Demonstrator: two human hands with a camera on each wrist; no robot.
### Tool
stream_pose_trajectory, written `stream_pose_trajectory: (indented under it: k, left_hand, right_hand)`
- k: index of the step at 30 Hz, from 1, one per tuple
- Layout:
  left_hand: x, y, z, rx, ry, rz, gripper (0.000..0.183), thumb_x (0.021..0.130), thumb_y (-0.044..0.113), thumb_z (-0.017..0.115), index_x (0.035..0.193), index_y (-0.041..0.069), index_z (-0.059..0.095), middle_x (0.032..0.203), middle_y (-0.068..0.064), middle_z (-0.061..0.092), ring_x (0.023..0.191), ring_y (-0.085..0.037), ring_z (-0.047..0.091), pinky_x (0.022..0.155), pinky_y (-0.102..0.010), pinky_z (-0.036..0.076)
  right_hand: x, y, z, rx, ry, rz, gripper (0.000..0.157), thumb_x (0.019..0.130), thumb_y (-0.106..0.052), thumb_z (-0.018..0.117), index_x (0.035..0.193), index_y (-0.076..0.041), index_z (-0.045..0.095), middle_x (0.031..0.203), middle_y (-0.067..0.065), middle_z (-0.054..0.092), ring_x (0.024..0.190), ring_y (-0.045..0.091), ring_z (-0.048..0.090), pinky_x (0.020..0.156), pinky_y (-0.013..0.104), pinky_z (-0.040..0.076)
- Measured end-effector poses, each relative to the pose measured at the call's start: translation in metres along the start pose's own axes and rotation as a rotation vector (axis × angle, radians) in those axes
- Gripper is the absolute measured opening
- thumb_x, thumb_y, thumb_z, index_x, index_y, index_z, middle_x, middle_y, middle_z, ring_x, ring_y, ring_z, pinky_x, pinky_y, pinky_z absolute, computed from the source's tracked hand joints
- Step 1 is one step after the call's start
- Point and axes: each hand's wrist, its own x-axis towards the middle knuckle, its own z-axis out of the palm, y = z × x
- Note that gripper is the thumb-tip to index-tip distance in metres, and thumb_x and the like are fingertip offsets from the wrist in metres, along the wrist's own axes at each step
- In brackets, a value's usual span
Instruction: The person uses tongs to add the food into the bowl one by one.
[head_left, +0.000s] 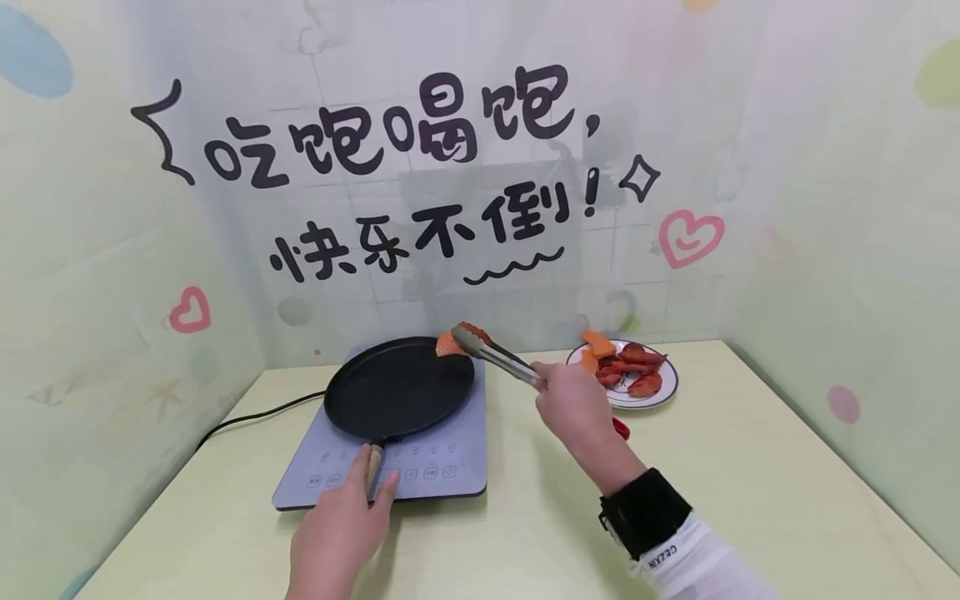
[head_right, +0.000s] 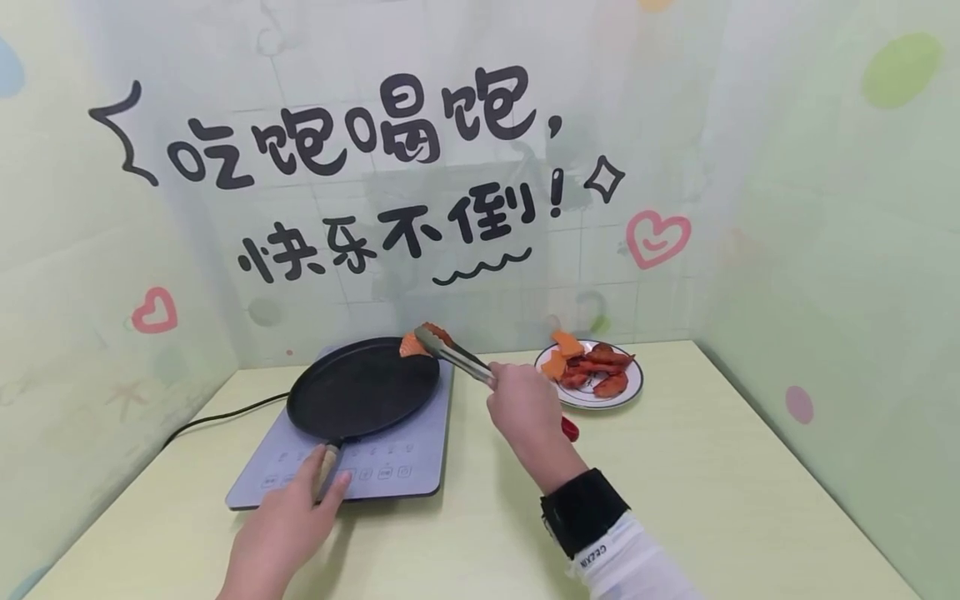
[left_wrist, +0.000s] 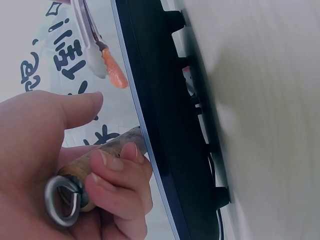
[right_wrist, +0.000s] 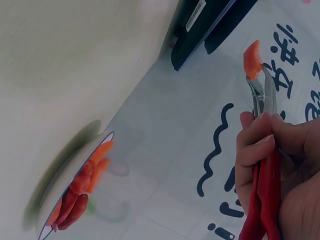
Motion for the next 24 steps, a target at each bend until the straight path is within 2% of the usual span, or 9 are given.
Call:
stream_pose_trajectory:
  k: [11,20,24]
  left_hand:
    - [-0.001,-0.002,0.002,-0.007,0.018,0.006,0.078,0.095,0.064,0.037,0.151,0.011,0.030,0.111,-0.031,0.062,0.085,-0.049,0.061,0.054,-0.051,0.046]
    - [-0.001,-0.002,0.002,-0.008,0.017,0.005,0.077,0.095,0.063,0.039,0.151,0.011,0.030,0.110,-0.031,0.062,0.085,-0.049,0.061,0.054,-0.052,0.046]
    - [-0.001,-0.002,0.002,-0.010,0.018,0.005,0.076,0.095,0.062,0.039,0.151,0.011,0.031,0.110,-0.031,0.062,0.084,-0.047,0.061,0.052,-0.050,0.045]
  right_hand:
    - [-0.002,-0.009,0.017,-0.027,-0.041,0.010,0.035,0.089,-0.020,0.067,0.124,-0.023,0.067,0.099,0.001,0.071,0.070,0.017,0.057,0.049,0.028,0.041]
    - [-0.004,-0.015,0.025,-0.050,-0.068,-0.002,0.034,0.089,-0.020,0.068,0.123,-0.023,0.068,0.094,0.001,0.070,0.066,0.018,0.054,0.048,0.027,0.039]
    - [-0.006,-0.017,0.027,-0.046,-0.079,-0.004,0.034,0.089,-0.021,0.068,0.123,-0.022,0.068,0.097,0.002,0.071,0.066,0.018,0.054,0.049,0.027,0.039]
